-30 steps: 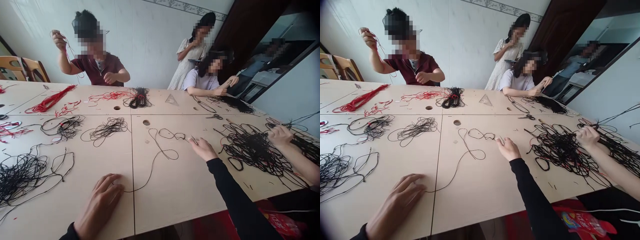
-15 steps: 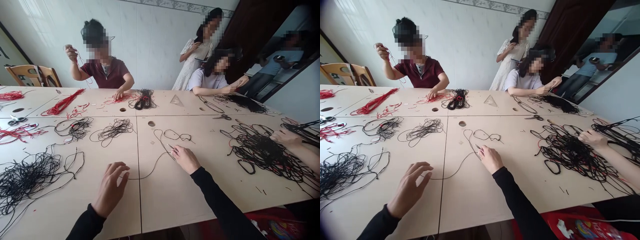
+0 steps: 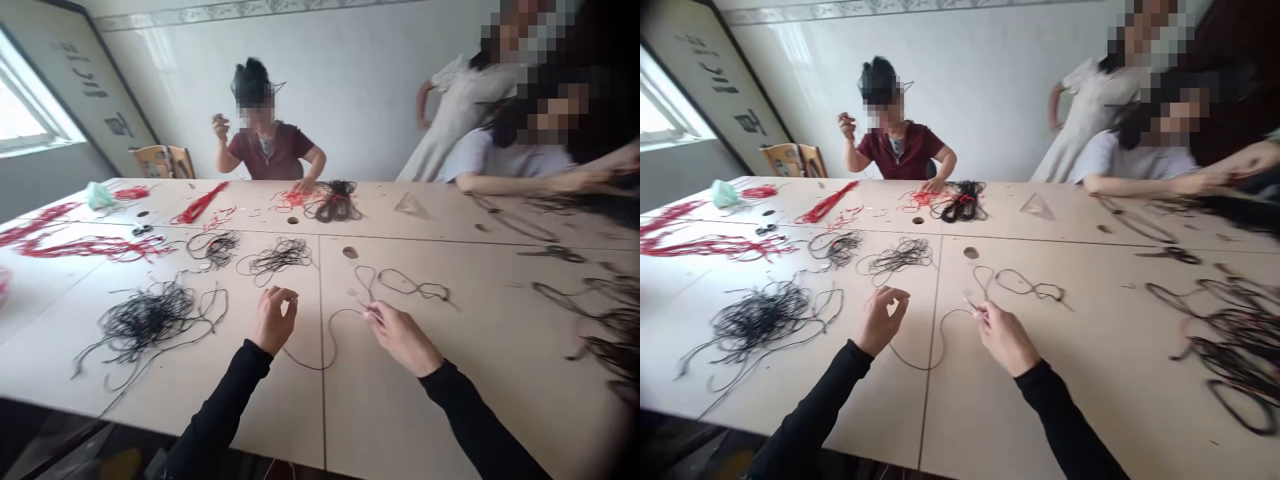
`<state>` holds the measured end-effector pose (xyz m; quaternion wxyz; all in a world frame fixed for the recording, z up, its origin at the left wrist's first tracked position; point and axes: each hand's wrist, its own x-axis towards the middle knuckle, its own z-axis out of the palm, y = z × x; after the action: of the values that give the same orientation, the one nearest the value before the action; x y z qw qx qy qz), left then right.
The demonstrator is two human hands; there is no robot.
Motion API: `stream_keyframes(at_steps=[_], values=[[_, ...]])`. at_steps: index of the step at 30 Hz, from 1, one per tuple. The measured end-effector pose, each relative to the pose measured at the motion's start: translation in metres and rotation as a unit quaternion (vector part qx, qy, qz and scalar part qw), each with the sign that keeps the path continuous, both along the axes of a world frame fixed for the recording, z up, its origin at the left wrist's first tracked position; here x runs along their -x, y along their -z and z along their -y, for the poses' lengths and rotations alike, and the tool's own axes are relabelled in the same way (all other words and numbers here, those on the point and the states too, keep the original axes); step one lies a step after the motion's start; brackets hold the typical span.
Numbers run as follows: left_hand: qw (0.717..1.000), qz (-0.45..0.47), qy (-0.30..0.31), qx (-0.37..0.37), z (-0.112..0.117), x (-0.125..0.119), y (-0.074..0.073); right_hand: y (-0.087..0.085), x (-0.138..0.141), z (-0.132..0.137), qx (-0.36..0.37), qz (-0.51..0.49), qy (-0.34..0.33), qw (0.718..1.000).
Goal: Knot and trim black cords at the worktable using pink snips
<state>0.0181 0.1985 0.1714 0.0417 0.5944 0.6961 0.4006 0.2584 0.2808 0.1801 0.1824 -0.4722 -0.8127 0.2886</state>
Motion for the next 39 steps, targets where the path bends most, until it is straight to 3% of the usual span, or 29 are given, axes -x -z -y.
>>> stream_keyframes(at_steps=[2,4,7,8,9,12,16,19,22,26,28,31,35,37,39], values=[[0.998,-0.020,-0.064,0.013,0.023,0.041,-0.009,0.010,-0.002,-0.004,0.012,-0.011,0.017,1.000],[0.983,-0.042,-0.178,0.024,0.059,0.083,-0.019,0.020,-0.004,-0.006,0.023,-0.034,0.024,0.999],[0.921,-0.075,-0.379,0.054,0.120,0.130,-0.029,0.032,-0.003,-0.007,0.018,-0.058,0.030,0.998],[0.906,-0.081,-0.407,0.083,0.137,0.138,-0.029,0.035,-0.001,-0.006,0.010,-0.059,0.035,0.998],[0.904,-0.082,-0.405,0.110,0.150,0.141,-0.027,0.038,0.000,-0.006,0.000,-0.056,0.041,0.998],[0.932,-0.107,-0.308,0.157,0.167,0.131,-0.012,0.041,0.004,-0.005,-0.034,-0.026,0.048,0.998],[0.950,-0.129,-0.247,0.142,0.150,0.112,0.012,0.039,0.005,0.000,-0.067,0.025,0.042,0.997],[0.954,-0.137,-0.239,0.118,0.137,0.106,0.012,0.037,0.003,0.005,-0.071,0.014,0.028,0.997],[0.963,-0.126,-0.226,0.071,0.127,0.093,-0.005,0.035,0.006,0.013,-0.063,-0.036,0.024,0.997],[0.973,-0.084,-0.209,-0.045,0.098,0.054,-0.038,0.019,0.024,0.025,-0.037,-0.142,0.014,0.989],[0.984,-0.038,-0.152,-0.090,0.077,0.027,-0.052,0.004,0.037,0.031,-0.020,-0.195,-0.004,0.981],[0.991,0.082,-0.010,-0.106,0.040,-0.012,-0.062,-0.018,0.056,0.033,0.025,-0.260,-0.045,0.964],[0.964,0.204,0.139,-0.095,-0.008,-0.038,-0.055,-0.023,0.069,0.019,0.079,-0.337,-0.045,0.937],[0.953,0.242,0.149,-0.100,-0.030,-0.037,-0.044,-0.015,0.068,0.006,0.077,-0.353,-0.009,0.932],[0.956,0.237,0.117,-0.128,-0.047,-0.033,-0.030,-0.005,0.064,-0.006,0.057,-0.351,0.029,0.934]])
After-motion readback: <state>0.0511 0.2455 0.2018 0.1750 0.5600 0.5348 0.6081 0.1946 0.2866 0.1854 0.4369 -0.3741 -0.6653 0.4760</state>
